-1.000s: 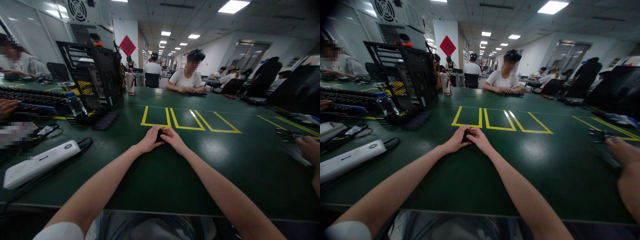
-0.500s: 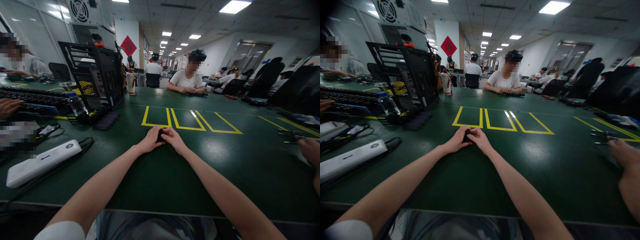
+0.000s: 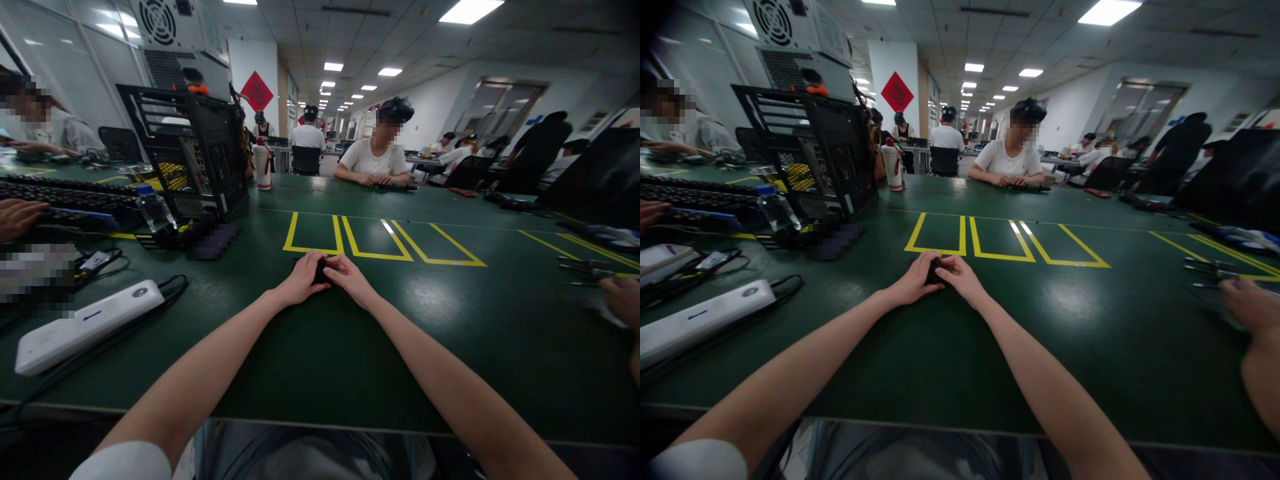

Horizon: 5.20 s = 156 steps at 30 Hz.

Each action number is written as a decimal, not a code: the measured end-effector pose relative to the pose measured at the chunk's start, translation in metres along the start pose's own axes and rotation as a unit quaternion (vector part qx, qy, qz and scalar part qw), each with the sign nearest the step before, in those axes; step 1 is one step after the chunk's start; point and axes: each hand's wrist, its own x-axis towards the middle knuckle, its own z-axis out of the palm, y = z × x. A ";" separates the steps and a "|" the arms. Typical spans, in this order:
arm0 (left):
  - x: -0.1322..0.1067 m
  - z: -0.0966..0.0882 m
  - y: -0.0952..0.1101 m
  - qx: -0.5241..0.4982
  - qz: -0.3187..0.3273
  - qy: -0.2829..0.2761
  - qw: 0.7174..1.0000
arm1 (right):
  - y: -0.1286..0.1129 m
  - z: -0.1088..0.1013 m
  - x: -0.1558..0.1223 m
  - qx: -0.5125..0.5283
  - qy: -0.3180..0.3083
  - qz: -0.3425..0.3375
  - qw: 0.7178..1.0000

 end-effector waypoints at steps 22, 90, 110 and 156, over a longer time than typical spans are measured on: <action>0.001 0.000 0.000 0.004 -0.005 -0.006 1.000 | 0.006 0.000 0.005 -0.016 0.012 -0.005 1.000; 0.001 -0.001 0.003 -0.007 -0.013 -0.002 1.000 | 0.003 -0.002 0.001 0.014 0.013 0.018 1.000; 0.001 0.000 0.001 0.006 -0.007 -0.007 1.000 | 0.002 -0.001 0.003 0.005 0.009 0.037 0.999; 0.000 -0.001 0.001 -0.008 -0.006 -0.003 1.000 | 0.003 0.000 0.002 -0.015 0.014 0.016 1.000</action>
